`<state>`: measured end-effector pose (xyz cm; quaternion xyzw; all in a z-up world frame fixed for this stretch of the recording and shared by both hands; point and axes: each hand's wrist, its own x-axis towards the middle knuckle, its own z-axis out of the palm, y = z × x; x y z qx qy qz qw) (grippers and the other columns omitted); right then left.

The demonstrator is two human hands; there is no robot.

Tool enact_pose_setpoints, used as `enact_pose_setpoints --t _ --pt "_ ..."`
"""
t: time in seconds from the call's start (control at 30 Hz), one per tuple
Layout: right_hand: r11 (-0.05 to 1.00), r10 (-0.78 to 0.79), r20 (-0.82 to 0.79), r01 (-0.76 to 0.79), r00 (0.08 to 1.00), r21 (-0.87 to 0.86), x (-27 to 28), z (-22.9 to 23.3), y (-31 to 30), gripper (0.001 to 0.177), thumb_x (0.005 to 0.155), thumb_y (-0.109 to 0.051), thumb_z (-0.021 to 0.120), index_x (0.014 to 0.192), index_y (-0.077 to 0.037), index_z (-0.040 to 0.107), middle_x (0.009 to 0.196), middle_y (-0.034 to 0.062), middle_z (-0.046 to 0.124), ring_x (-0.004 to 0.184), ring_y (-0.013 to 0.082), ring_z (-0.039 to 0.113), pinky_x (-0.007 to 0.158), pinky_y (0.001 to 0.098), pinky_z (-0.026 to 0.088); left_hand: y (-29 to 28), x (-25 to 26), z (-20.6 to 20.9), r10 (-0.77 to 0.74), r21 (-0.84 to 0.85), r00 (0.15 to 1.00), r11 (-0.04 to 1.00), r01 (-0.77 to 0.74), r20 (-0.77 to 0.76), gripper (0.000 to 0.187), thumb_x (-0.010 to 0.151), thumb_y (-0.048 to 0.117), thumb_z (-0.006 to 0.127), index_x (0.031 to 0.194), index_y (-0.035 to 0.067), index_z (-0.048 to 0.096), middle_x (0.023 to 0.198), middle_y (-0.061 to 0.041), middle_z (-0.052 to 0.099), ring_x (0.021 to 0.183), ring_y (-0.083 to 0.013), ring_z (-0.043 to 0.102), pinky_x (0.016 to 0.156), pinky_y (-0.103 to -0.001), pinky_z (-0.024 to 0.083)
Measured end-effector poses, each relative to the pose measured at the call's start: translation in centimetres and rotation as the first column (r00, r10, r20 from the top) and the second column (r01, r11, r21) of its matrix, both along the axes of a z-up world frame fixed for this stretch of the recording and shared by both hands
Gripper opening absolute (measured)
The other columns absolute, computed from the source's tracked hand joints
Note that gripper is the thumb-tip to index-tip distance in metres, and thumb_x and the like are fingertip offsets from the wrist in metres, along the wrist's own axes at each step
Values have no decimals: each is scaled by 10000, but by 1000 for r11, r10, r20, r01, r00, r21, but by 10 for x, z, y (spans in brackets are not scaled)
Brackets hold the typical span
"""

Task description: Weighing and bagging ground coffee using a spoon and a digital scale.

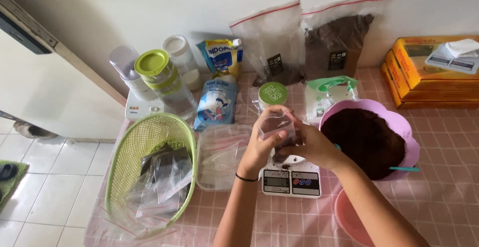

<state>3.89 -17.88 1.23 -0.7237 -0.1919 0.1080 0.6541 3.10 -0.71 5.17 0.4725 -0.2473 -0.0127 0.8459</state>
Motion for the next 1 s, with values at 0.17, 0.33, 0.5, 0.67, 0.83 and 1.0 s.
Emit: enact_pose_setpoints --t 0.17,0.33,0.5,0.67,0.83,1.0 --pt "969 -244 -53 246 968 27 -7 9 4 397 723 -89 936 1096 -64 803 858 53 773 798 129 617 705 276 497 1 -4 14 143 203 990 969 -138 -6 746 746 314 870 1356 35 544 1273 -188 562 1177 -320 544 1029 -478 468" --pt "892 -450 -24 450 893 48 -3 -3 -2 291 691 -58 946 955 -62 825 769 78 747 737 147 639 684 289 538 -8 -8 -14 183 365 983 914 -177 18 786 680 97 886 1376 -1 534 1262 -244 511 1211 -441 510 1040 -585 453" --pt "870 -493 -2 493 870 3 -11 3 -10 376 700 -173 967 1031 -80 813 877 140 771 849 204 671 767 397 603 -14 -16 -19 219 412 968 899 -150 -125 520 729 0 863 1203 35 652 1073 -197 684 1001 -354 688 864 -472 600" --pt "912 -406 -61 408 912 34 -19 20 -6 520 617 -65 986 1099 -69 790 952 142 770 920 258 691 825 422 618 -7 -6 -37 327 399 928 886 -236 -179 385 732 -8 875 1068 -20 686 937 -203 714 909 -313 700 805 -419 610" --pt "900 -433 -47 435 900 22 -8 -1 -12 450 616 -33 983 1027 -39 799 873 135 771 857 212 671 745 378 630 -10 -6 -37 336 330 900 913 -239 -279 385 662 15 931 965 -21 695 816 -129 695 807 -198 651 741 -340 593" --pt "829 -554 127 559 823 -7 -22 21 0 129 726 -2 848 799 -90 787 646 31 693 659 122 618 635 284 539 -13 -15 -33 276 231 910 950 -210 -309 312 742 -19 868 1021 -11 729 893 -180 719 818 -248 686 769 -323 586"
